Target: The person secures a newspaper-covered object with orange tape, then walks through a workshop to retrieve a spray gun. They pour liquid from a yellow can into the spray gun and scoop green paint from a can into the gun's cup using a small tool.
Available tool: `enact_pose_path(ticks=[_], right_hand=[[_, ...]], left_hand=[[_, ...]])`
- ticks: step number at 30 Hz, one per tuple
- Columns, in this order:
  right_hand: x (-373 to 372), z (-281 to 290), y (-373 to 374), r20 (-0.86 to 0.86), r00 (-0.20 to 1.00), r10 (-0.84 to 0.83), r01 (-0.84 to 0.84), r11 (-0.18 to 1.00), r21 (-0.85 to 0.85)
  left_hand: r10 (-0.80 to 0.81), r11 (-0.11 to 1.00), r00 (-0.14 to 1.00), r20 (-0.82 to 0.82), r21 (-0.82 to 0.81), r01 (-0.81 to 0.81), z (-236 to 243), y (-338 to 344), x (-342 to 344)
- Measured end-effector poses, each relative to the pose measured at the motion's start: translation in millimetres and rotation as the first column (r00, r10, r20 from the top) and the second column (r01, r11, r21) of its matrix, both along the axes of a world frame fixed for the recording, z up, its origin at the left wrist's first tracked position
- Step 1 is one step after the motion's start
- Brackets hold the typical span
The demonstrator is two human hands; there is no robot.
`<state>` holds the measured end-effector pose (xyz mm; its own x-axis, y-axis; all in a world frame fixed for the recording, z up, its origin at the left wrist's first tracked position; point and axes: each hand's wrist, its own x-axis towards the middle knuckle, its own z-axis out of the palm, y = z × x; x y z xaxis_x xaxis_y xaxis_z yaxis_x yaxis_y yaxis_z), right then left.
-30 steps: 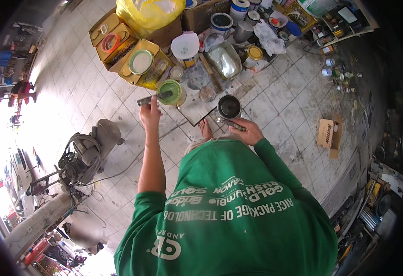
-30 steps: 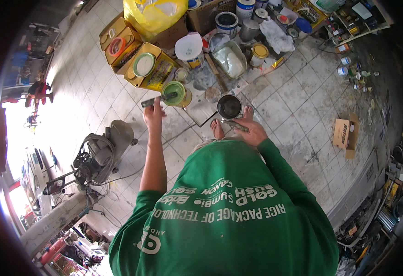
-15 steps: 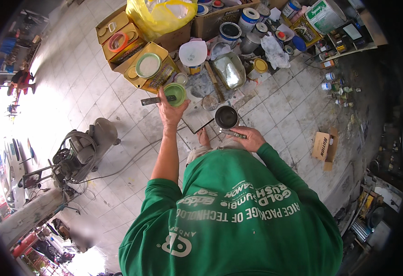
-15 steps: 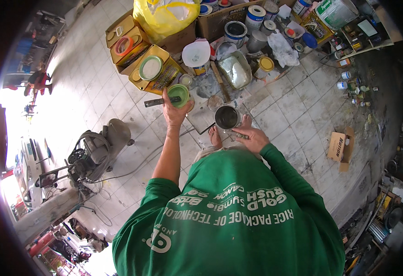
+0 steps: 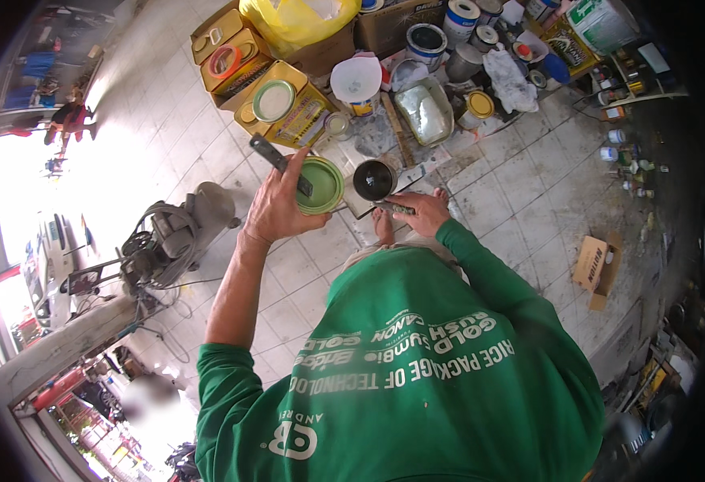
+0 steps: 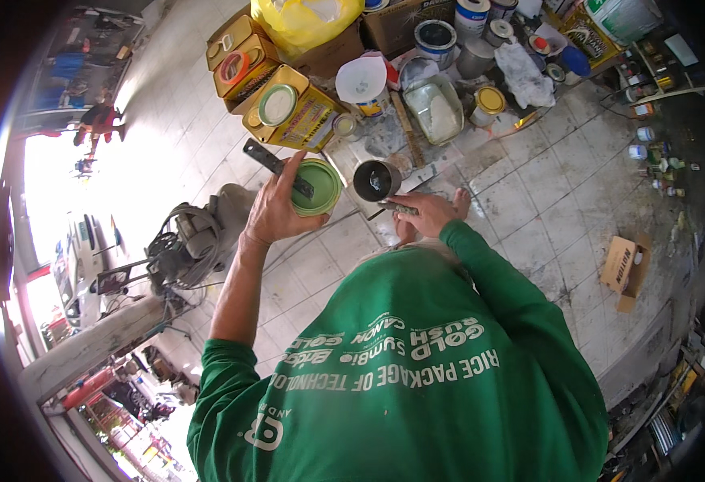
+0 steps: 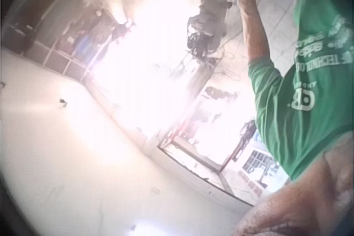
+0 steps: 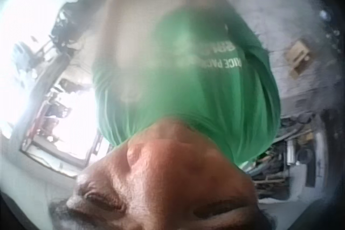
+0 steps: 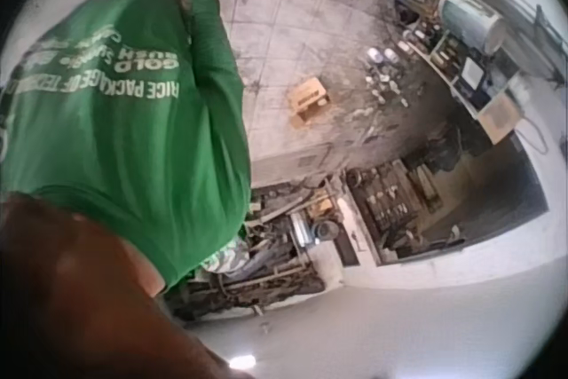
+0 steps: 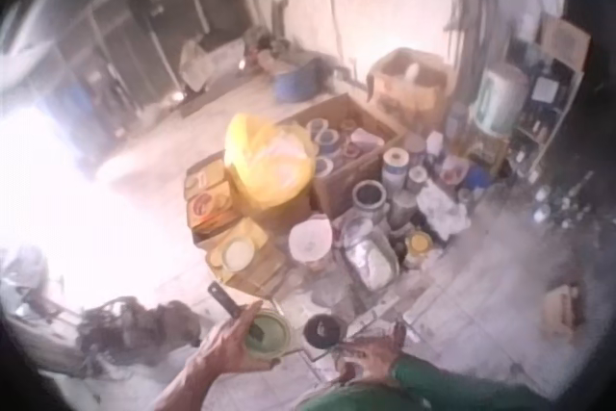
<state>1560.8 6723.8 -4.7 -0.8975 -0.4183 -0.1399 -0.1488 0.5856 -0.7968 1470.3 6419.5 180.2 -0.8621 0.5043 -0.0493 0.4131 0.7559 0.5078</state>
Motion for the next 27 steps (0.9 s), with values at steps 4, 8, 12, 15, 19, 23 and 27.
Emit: enact_pose_path(ticks=[4, 8, 12, 15, 19, 23, 27], right_hand=[[-14, -21, -21, -0.086, 0.992, 0.089, -0.090, 0.996, -0.005], [-18, -18, -37, -0.046, 0.991, 0.127, -0.127, 0.992, 0.016], [-16, -24, -46, -0.022, 0.991, 0.132, -0.132, 0.990, -0.038], [-14, -29, -48, -0.008, 0.992, 0.129, -0.129, 0.990, -0.051], [-12, -32, -47, 0.050, 0.988, 0.144, -0.139, 0.985, -0.101], [-10, -33, -47, 0.091, 0.982, 0.164, -0.147, 0.974, -0.170], [-7, -38, -52, 0.062, 0.988, 0.141, -0.133, 0.984, -0.118]], left_hand=[[-0.100, 0.986, 0.986, 0.131, -0.123, 0.116, 29, 8, -2], [-0.121, 0.945, 0.973, 0.198, -0.276, 0.174, 38, 14, -4], [-0.106, 0.890, 0.947, 0.303, -0.396, 0.227, 55, 32, -8], [-0.153, 0.860, 0.931, 0.331, -0.420, 0.290, 52, 37, -12], [-0.188, 0.807, 0.913, 0.363, -0.472, 0.354, 54, 45, -17], [-0.206, 0.778, 0.904, 0.374, -0.498, 0.384, 55, 51, -20], [-0.216, 0.762, 0.896, 0.387, -0.507, 0.403, 59, 57, -22]])
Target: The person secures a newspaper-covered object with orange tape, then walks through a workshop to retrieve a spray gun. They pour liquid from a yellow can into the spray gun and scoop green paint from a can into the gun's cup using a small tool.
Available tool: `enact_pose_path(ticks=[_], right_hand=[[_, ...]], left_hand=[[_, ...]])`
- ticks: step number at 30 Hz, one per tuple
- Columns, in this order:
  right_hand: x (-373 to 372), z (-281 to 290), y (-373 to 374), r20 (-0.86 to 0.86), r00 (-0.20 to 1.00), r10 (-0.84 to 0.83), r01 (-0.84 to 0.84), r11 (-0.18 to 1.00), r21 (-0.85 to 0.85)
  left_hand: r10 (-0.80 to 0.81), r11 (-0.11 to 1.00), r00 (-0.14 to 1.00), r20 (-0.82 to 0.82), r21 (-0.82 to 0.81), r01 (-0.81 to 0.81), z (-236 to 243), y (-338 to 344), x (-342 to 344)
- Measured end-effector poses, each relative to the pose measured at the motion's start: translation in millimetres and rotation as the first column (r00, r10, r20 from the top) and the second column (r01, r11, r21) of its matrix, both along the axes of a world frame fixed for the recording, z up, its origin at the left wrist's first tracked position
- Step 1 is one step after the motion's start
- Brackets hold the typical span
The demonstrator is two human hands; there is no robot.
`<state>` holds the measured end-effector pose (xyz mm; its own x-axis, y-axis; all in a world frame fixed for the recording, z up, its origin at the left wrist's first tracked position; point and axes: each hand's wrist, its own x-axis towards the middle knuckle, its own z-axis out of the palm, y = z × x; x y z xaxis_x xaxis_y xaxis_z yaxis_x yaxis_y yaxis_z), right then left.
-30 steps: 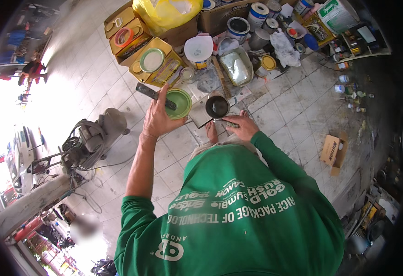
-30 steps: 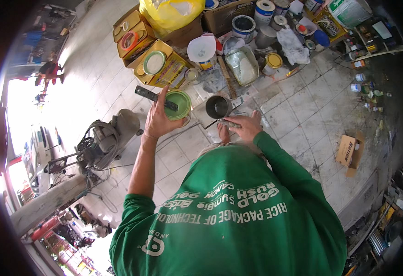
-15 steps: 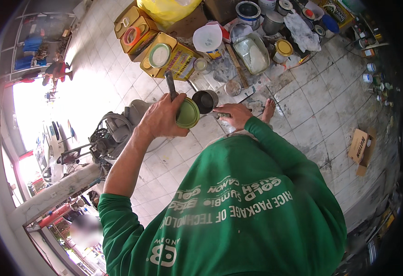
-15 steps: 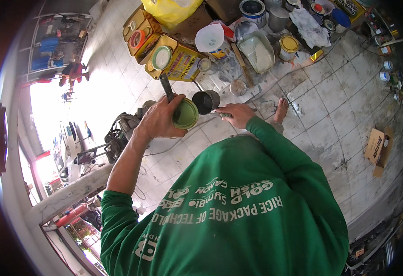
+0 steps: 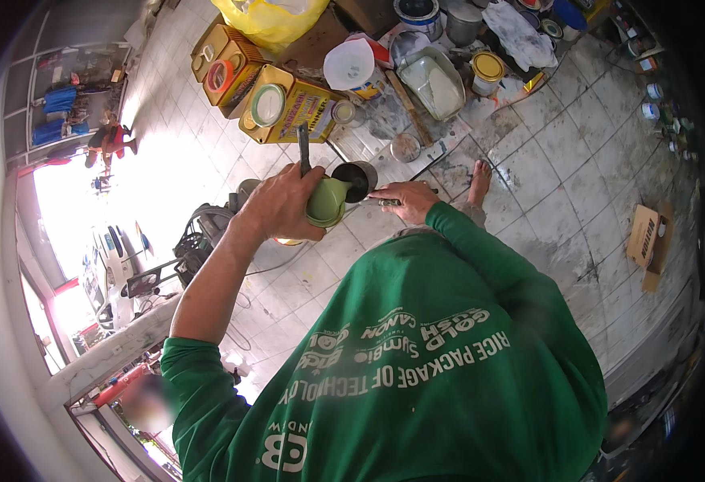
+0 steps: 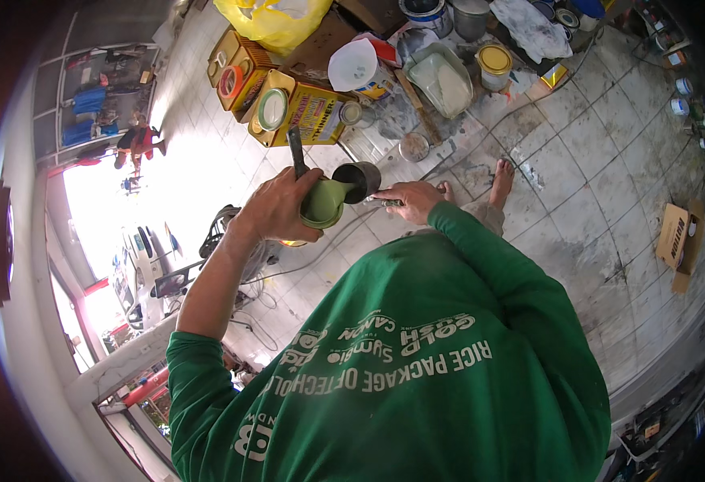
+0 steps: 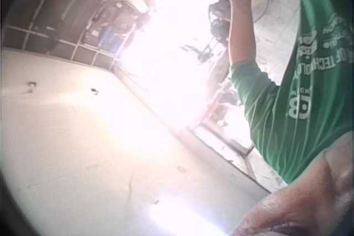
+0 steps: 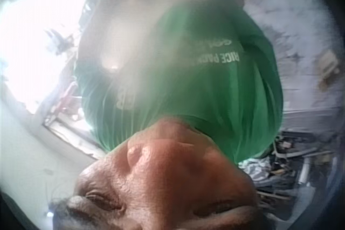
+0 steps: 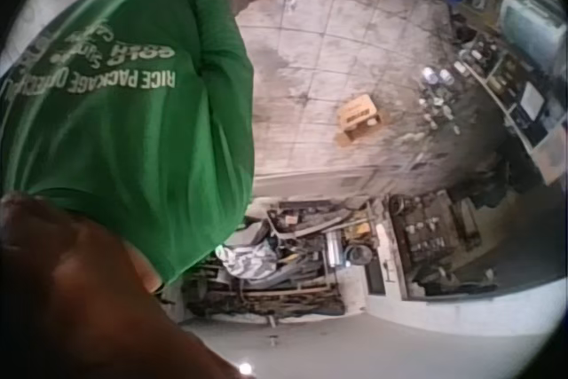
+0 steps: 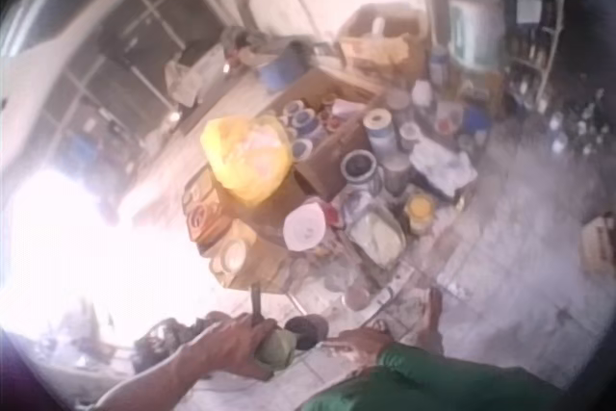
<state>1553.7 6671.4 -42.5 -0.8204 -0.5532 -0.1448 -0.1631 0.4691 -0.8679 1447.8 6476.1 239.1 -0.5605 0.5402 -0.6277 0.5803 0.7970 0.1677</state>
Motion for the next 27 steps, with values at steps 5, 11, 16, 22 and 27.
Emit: enact_pose_path(ticks=[5, 11, 16, 22, 27], right_hand=[[-3, 23, 3, 0.047, 0.998, 0.028, -0.031, 0.997, 0.070], [-2, 16, 1, 0.091, 0.995, 0.041, -0.047, 0.997, 0.064], [-3, 17, 0, 0.101, 0.993, 0.055, -0.063, 0.995, 0.075], [-2, 9, -4, 0.103, 0.993, 0.065, -0.069, 0.997, 0.034], [0, -5, -7, 0.096, 0.993, 0.068, -0.071, 0.997, 0.024]], left_hand=[[0.019, 0.999, 1.000, 0.008, -0.045, -0.018, 1, 2, -1], [0.015, 1.000, 1.000, 0.008, -0.010, -0.015, -2, -3, -1], [0.005, 1.000, 1.000, 0.021, 0.007, -0.005, -3, -6, -3], [0.024, 1.000, 1.000, 0.014, -0.001, -0.024, -1, -5, -1], [0.037, 0.999, 0.999, 0.021, -0.010, -0.037, -1, -5, -2]])
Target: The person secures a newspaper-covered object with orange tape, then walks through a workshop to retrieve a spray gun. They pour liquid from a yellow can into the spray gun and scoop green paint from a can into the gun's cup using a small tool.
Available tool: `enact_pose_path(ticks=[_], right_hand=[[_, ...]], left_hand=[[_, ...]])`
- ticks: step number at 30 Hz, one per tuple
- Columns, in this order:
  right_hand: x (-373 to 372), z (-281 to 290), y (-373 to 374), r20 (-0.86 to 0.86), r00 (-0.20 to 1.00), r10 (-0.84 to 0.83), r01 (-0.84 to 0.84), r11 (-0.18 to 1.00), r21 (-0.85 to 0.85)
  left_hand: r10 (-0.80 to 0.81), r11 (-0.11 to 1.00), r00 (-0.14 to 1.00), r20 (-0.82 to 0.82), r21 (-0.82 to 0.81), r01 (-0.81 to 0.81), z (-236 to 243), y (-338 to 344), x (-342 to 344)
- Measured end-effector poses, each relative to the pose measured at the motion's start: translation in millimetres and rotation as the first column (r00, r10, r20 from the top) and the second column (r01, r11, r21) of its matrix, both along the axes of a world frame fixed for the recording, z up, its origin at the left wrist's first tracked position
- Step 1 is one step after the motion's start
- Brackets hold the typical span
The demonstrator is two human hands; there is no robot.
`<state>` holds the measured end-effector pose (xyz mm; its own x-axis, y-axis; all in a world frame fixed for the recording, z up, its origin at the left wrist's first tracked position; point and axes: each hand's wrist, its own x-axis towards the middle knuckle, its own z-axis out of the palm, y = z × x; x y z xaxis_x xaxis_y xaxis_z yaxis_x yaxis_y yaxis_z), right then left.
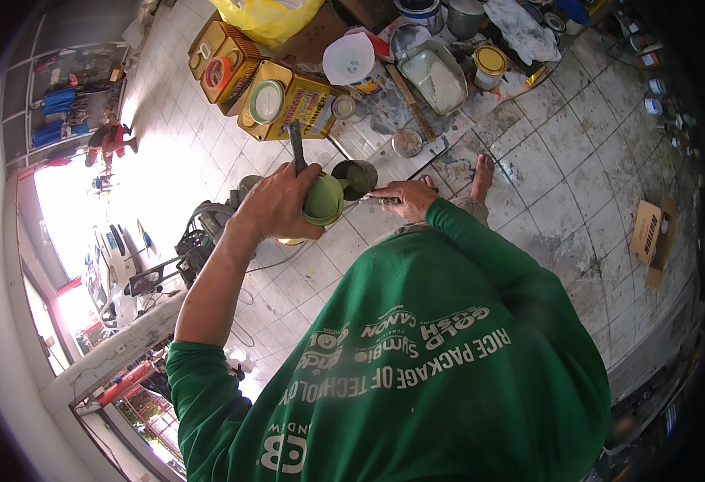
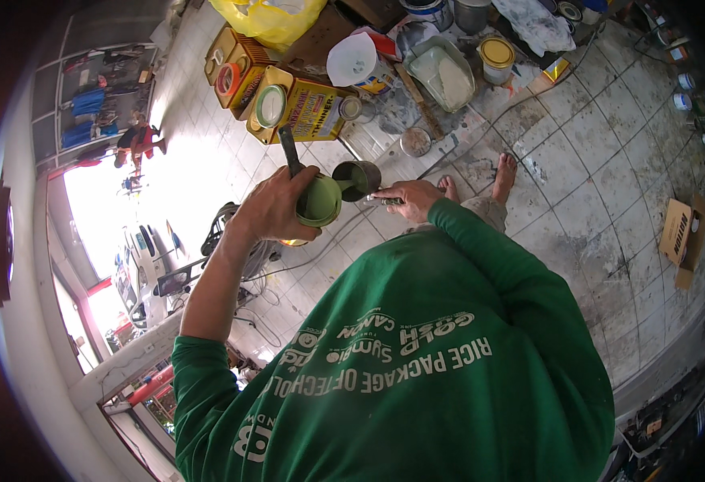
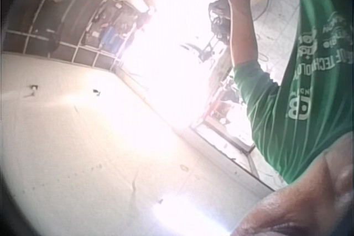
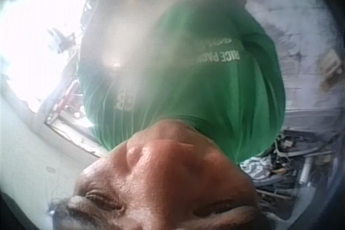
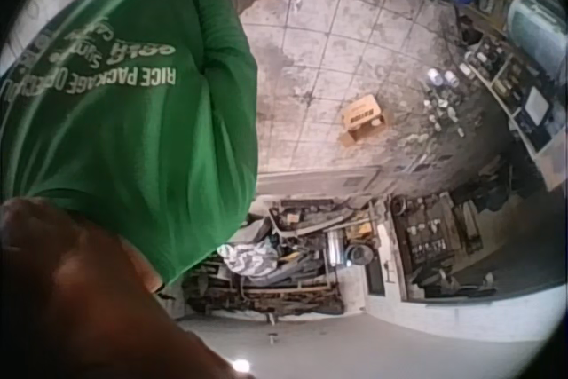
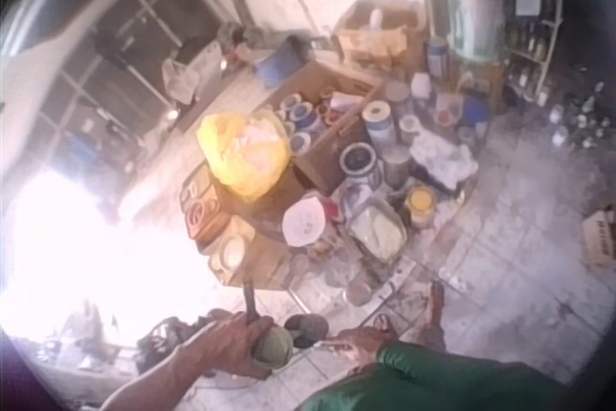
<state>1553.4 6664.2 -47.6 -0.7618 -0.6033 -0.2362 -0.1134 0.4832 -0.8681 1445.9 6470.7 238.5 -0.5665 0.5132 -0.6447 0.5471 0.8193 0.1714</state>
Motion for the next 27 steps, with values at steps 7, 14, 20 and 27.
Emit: enact_pose_path(ticks=[7, 14, 20, 27], right_hand=[[-3, 11, 3, -0.018, 1.000, 0.003, -0.003, 1.000, 0.019], [-7, 28, 9, -0.006, 1.000, 0.007, -0.007, 0.999, 0.039], [-7, 18, 8, -0.050, 0.999, -0.009, 0.011, 0.999, 0.039], [2, 17, 17, -0.122, 0.980, -0.159, 0.158, 0.987, -0.019]], left_hand=[[0.033, 0.999, 0.999, -0.008, 0.015, -0.033, 4, 3, 1], [0.033, 0.998, 0.999, -0.014, 0.060, -0.032, -6, -8, 2], [0.072, 0.987, 0.997, -0.018, 0.147, -0.069, -13, -16, 2], [0.177, 0.908, 0.981, -0.076, 0.398, -0.133, -39, -34, 13]])
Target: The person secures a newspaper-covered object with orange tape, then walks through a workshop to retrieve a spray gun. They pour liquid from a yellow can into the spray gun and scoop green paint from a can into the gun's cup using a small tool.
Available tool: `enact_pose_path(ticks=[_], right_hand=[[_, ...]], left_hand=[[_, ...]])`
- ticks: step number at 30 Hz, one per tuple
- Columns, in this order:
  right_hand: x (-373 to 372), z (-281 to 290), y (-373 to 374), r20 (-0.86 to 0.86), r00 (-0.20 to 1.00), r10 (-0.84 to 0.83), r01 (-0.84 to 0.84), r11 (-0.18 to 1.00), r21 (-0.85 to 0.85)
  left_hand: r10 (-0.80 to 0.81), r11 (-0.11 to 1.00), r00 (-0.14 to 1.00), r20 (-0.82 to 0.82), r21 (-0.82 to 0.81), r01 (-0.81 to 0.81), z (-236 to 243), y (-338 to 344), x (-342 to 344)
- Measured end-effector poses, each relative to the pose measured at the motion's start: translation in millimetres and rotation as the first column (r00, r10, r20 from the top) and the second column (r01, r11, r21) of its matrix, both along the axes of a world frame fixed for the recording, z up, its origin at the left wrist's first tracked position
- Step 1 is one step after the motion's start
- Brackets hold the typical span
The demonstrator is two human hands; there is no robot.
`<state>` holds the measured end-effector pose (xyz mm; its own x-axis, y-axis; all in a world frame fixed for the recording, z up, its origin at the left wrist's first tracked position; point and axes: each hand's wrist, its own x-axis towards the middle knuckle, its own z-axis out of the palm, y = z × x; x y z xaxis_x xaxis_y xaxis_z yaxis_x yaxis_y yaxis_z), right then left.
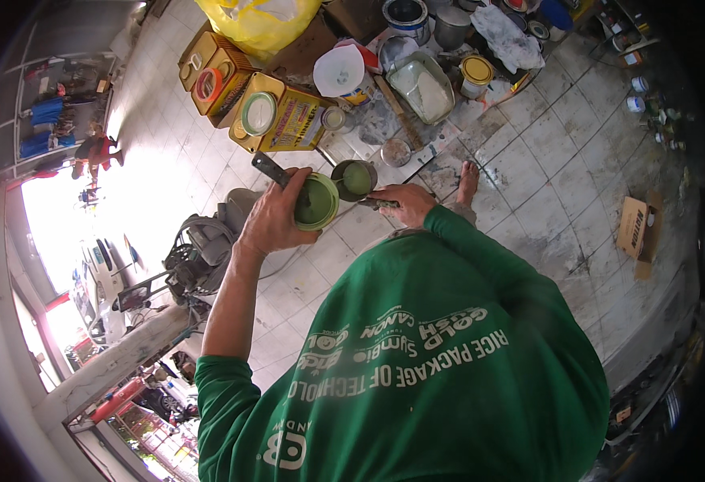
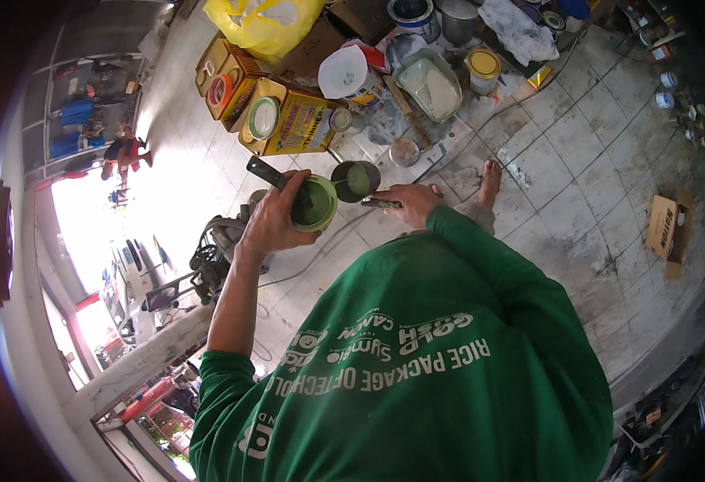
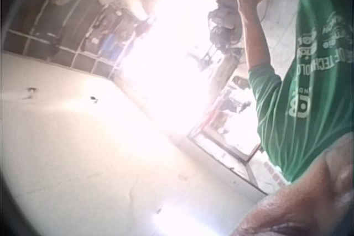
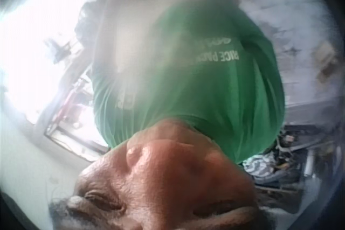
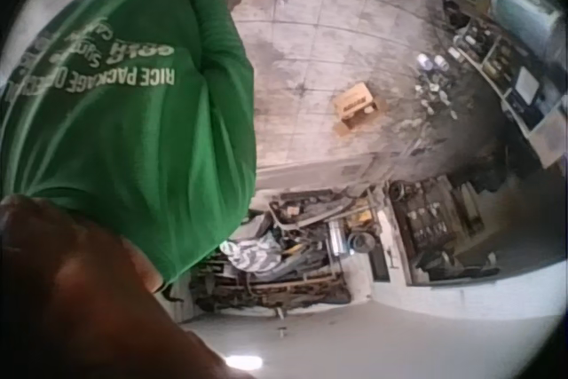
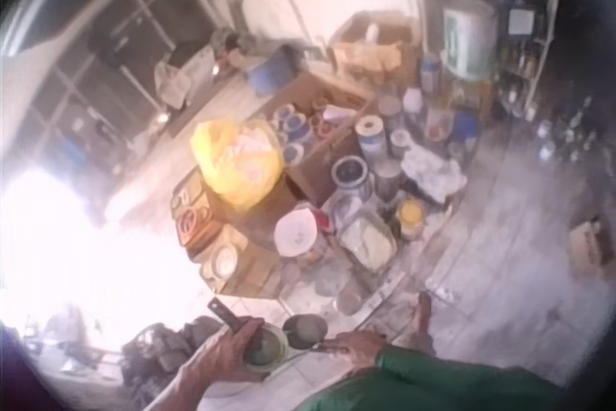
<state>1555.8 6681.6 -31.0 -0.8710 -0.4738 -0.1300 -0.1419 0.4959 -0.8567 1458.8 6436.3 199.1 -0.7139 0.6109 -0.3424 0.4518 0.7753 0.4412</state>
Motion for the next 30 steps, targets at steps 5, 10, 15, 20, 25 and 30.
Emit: enact_pose_path(ticks=[5, 10, 15, 20, 25, 30], right_hand=[[1, 3, 21, -0.074, 0.994, -0.086, 0.083, 0.995, -0.046], [18, 21, 45, 0.029, 0.977, -0.211, 0.213, 0.967, -0.141], [52, 30, 70, 0.031, 0.929, -0.369, 0.370, 0.928, -0.042], [69, 44, 87, 0.237, 0.864, -0.445, 0.478, 0.872, -0.105], [68, 63, 91, 0.245, 0.854, -0.458, 0.496, 0.860, -0.119], [57, 56, 96, 0.253, 0.872, -0.420, 0.456, 0.884, -0.105]], left_hand=[[0.044, 0.993, 0.999, -0.023, 0.106, -0.041, -28, -7, -1], [0.201, 0.945, 0.948, -0.246, 0.305, -0.121, -92, -9, -3], [0.479, 0.805, 0.850, -0.219, 0.494, -0.327, -145, 12, -12], [0.588, 0.715, 0.794, -0.158, 0.561, -0.418, -186, 31, -18], [0.625, 0.696, 0.760, -0.180, 0.569, -0.438, -200, 40, -9], [0.667, 0.664, 0.730, -0.148, 0.564, -0.491, -191, 28, 4]])
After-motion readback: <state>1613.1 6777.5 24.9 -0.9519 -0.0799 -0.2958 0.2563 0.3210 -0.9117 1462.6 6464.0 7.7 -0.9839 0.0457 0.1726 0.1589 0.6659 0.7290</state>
